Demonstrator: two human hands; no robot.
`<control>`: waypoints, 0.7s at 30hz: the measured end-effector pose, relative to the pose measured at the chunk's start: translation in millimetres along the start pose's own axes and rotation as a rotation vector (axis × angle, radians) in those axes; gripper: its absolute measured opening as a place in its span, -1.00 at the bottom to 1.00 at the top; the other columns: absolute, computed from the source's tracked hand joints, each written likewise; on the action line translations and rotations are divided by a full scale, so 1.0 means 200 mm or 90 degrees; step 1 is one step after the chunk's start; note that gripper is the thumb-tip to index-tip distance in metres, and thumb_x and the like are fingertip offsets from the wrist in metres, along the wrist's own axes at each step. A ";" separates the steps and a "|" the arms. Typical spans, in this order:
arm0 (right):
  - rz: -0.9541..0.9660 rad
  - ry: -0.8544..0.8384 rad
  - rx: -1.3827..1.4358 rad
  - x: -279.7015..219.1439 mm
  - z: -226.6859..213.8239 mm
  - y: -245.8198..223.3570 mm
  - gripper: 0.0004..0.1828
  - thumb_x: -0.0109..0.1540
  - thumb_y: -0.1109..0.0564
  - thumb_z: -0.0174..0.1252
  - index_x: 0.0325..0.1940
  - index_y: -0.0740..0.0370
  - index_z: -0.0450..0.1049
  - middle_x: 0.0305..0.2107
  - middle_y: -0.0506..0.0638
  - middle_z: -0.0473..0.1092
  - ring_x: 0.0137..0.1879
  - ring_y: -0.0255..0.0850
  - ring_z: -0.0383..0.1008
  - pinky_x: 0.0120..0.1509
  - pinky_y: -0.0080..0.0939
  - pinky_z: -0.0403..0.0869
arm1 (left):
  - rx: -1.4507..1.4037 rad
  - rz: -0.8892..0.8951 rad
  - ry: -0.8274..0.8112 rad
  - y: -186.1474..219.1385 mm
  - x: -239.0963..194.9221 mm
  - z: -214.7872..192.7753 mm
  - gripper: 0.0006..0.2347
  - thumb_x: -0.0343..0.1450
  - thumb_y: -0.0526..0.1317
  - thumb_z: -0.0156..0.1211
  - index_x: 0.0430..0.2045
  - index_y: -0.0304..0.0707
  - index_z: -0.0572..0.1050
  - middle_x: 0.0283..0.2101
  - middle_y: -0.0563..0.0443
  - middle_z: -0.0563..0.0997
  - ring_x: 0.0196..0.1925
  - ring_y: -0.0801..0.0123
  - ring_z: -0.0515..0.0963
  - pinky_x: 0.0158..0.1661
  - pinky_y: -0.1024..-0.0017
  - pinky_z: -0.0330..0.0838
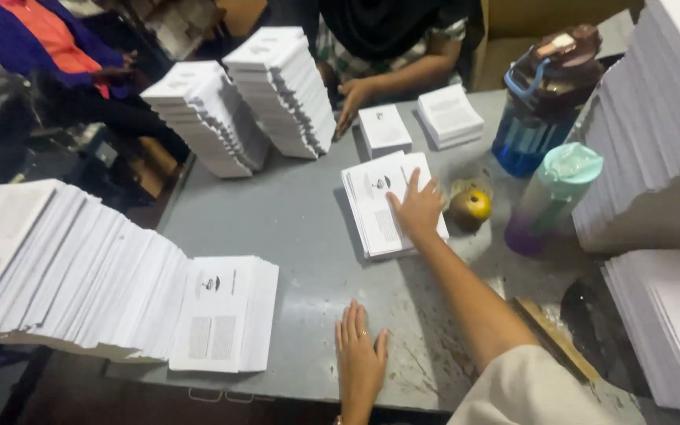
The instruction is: Folding printed paper sheets and organizing them into stacks on a workbench in a print shop finishing area.
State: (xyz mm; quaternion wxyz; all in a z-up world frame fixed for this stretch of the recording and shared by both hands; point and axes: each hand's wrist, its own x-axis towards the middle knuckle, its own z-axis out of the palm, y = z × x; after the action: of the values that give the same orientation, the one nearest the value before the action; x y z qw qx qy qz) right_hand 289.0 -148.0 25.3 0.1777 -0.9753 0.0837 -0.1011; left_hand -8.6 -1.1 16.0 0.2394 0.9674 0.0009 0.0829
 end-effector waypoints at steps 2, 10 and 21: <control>-0.030 0.009 -0.035 -0.04 -0.02 0.00 0.00 0.32 -0.55 -0.22 0.62 0.11 -0.14 0.38 0.52 0.03 0.36 0.43 0.19 0.34 0.34 0.22 | -0.054 -0.091 -0.071 0.06 0.01 -0.11 -0.37 0.52 0.05 0.00 0.41 -0.26 -0.05 0.51 -0.16 0.01 0.53 0.01 -0.06 0.45 0.11 -0.18; -0.206 0.005 -0.049 -0.35 -0.13 0.08 -0.01 0.29 -0.58 -0.24 0.61 0.03 -0.08 0.33 0.49 0.08 0.18 0.34 0.31 0.27 0.18 0.26 | -0.845 -0.124 0.218 -0.29 -0.11 0.11 -0.54 0.50 -0.07 -0.07 0.26 -0.33 0.26 0.15 -0.32 0.55 0.15 0.05 0.57 0.14 0.13 0.50; -0.184 -0.210 -0.026 -1.32 -0.49 0.21 0.01 0.26 -0.54 -0.10 0.63 -0.12 -0.25 0.49 0.23 -0.13 0.35 0.05 0.17 0.34 0.10 0.28 | -1.147 -0.559 -0.228 -0.57 -0.81 0.62 -0.27 0.19 0.32 -0.01 0.04 -0.33 0.38 -0.05 -0.35 0.56 -0.15 -0.04 0.61 -0.04 0.04 0.57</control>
State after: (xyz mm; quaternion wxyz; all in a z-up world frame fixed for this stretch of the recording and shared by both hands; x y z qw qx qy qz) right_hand 5.8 -166.0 55.6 0.1531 -0.9839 -0.0851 0.0368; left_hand -144.1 36.1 -170.0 0.8849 0.3397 0.2572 -0.1883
